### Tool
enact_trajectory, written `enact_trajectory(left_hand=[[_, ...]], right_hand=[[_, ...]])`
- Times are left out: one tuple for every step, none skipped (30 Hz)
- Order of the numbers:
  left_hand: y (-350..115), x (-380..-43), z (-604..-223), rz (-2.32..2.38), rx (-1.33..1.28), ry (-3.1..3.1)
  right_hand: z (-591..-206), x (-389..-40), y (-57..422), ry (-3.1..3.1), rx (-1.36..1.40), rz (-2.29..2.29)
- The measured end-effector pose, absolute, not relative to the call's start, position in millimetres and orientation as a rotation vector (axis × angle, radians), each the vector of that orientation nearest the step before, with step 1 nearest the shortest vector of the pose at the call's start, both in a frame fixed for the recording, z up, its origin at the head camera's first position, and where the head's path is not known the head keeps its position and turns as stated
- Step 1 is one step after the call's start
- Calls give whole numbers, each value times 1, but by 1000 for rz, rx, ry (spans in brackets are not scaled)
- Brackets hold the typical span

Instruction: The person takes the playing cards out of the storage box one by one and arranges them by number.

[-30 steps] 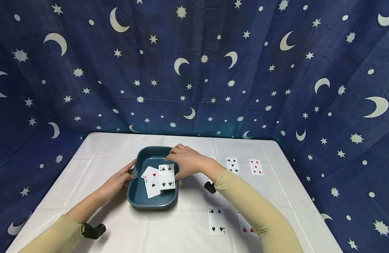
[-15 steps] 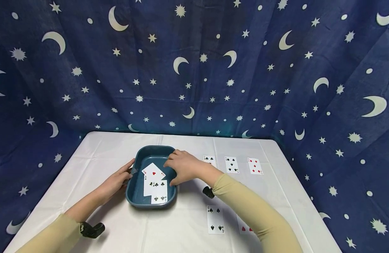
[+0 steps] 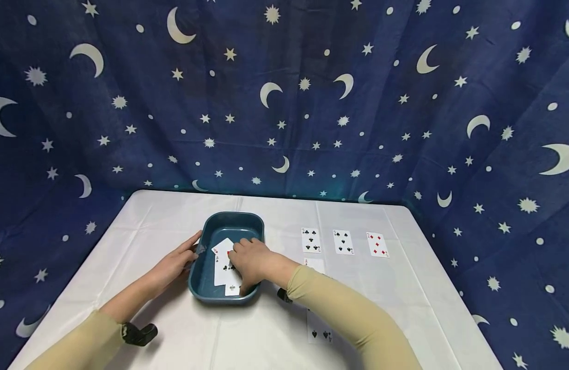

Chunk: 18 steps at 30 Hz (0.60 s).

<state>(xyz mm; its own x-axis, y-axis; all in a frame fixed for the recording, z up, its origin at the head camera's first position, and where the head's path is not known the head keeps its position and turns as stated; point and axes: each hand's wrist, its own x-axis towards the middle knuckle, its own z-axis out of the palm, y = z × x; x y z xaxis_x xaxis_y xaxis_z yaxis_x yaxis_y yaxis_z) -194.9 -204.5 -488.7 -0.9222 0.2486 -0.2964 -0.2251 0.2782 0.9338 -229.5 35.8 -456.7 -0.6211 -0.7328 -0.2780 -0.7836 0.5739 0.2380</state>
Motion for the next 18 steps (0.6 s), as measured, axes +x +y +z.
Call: enact_trajectory(left_hand=[[-205, -195, -489, 1681, 22, 2171], [-205, -195, -489, 1683, 20, 2170], [-205, -195, -489, 1687, 16, 2170], [-205, -195, -489, 1686, 20, 2172], [-205, -195, -489, 1681, 30, 2175], [-205, -194, -489, 1682, 35, 2173], [-205, -194, -489, 1686, 35, 2170], [-205, -194, -490, 1690, 35, 2167], [-205, -194, -490, 1693, 36, 2166], [-205, -194, -490, 1694, 38, 2165], [-205, -194, -490, 1697, 42, 2165], [-205, -194, -490, 1701, 40, 2163], [-205, -194, -490, 1702, 41, 2164], [-205, -194, -490, 1701, 42, 2165], [-206, -194, -490, 1700, 46, 2166], [-206, -194, -490, 1700, 48, 2167], [-206, -194, -490, 1697, 50, 2168], [-206, -194, -490, 1696, 50, 2169]], right_hand=[[-457, -230, 35, 2652, -1285, 511], [-457, -231, 34, 2651, -1285, 507], [-457, -232, 34, 2649, -1283, 496], [-457, -233, 34, 2647, -1283, 482], [-456, -234, 34, 2646, -1285, 474], [-456, -234, 35, 2646, -1285, 469], [-456, -235, 36, 2650, -1285, 461], [-455, -236, 36, 2655, -1284, 455], [-455, -236, 37, 2661, -1279, 453], [-455, -237, 38, 2668, -1275, 452], [-455, -237, 38, 2675, -1270, 452], [-455, -238, 38, 2680, -1263, 450], [-455, -238, 39, 2685, -1259, 446], [-455, -238, 39, 2687, -1255, 444], [-455, -238, 39, 2686, -1254, 442], [-455, -238, 39, 2686, -1255, 436], [-455, -238, 38, 2686, -1255, 431], [-455, -239, 38, 2686, -1257, 428]])
